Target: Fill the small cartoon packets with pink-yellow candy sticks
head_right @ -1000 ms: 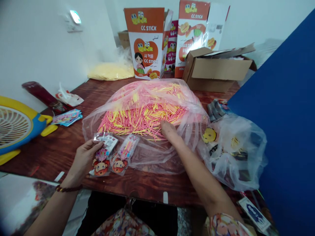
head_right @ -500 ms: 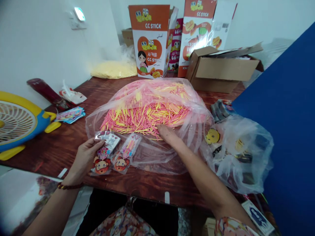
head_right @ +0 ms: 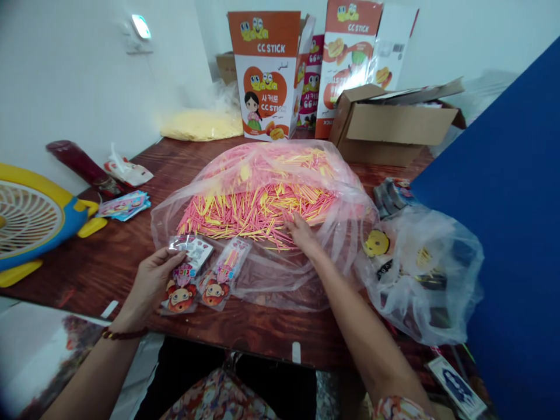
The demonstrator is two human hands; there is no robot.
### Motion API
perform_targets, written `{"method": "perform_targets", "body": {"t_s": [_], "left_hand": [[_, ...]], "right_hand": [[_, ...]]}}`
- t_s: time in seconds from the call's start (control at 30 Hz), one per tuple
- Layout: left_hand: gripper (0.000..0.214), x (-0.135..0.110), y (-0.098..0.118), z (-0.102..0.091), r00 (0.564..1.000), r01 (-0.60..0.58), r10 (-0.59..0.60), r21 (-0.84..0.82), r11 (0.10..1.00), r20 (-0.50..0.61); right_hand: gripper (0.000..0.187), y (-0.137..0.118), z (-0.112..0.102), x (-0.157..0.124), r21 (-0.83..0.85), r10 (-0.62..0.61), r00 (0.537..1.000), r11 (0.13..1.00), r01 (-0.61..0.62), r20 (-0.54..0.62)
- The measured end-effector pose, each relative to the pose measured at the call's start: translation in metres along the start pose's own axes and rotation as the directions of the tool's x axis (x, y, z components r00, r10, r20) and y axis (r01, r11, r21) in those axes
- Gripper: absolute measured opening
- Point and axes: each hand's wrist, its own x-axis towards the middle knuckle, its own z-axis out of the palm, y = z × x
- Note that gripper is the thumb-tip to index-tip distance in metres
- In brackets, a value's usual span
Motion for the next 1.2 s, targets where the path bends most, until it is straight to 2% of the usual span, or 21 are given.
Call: {"method": "perform_targets", "body": {"t_s": [0.07,0.1,0.17,0.27,0.4,0.47,0.6,0.7,0.8,0.9,1.0,1.1,1.2], "left_hand": [[0.039,-0.001,0.001,0.001,1.0,0.004,-0.004,-0.004,1.0,0.0],[0.039,-0.002,0.001,0.001,1.0,0.007,-0.007,-0.006,1.0,-0.001],[0.038,-0.003,0.002,0.002,1.0,0.012,-0.012,-0.011,1.0,0.002],[0.038,-0.004,0.001,0.002,1.0,0.019,-0.019,-0.008,1.0,0.01],[0.041,-0.004,0.001,0.004,0.999,0.048,-0.048,-0.01,0.999,-0.002],[0.041,-0.004,0.001,0.006,0.999,0.051,-0.051,-0.023,0.998,0.001],[0.04,-0.006,0.002,0.008,1.0,0.013,-0.013,-0.053,0.998,-0.002],[0.04,-0.009,0.005,0.008,1.0,0.014,-0.014,-0.046,0.999,-0.016],[0.041,-0.009,0.006,0.009,0.999,0.027,-0.028,-0.048,0.998,-0.019],[0.041,-0.008,0.004,0.009,0.998,0.056,-0.056,-0.066,0.996,0.002],[0.039,-0.009,0.002,0.01,0.998,0.063,-0.061,-0.073,0.995,0.022],[0.036,-0.014,0.001,0.014,0.998,0.037,-0.034,-0.038,0.999,0.06],[0.032,-0.023,0.0,0.026,0.987,0.049,-0.048,0.002,0.999,0.154]], "right_hand": [[0.022,0.0,0.005,-0.007,0.29,0.003,0.999,0.957,0.012,-0.051],[0.025,0.0,0.008,-0.012,0.368,-0.006,0.998,0.929,0.03,-0.066],[0.027,0.001,0.013,-0.02,0.413,-0.018,0.996,0.909,0.054,-0.09],[0.025,0.005,0.019,-0.028,0.347,-0.013,0.994,0.936,0.051,-0.111],[0.022,0.01,0.022,-0.028,0.254,0.006,0.997,0.967,0.014,-0.081],[0.023,0.009,0.021,-0.027,0.28,0.013,0.998,0.96,0.005,-0.064],[0.028,0.0,0.017,-0.028,0.449,0.022,0.995,0.893,0.023,-0.094],[0.028,-0.005,0.016,-0.038,0.475,-0.012,0.993,0.878,0.066,-0.116],[0.025,-0.001,0.02,-0.052,0.372,-0.028,0.994,0.926,0.065,-0.105],[0.021,0.004,0.025,-0.061,0.234,0.009,0.997,0.972,0.008,-0.071],[0.02,0.001,0.025,-0.061,0.226,0.038,0.998,0.974,-0.026,-0.049],[0.025,-0.012,0.021,-0.059,0.409,0.066,0.995,0.912,-0.029,-0.075],[0.032,-0.033,0.019,-0.06,0.665,0.096,0.995,0.742,-0.089,0.027]]}}
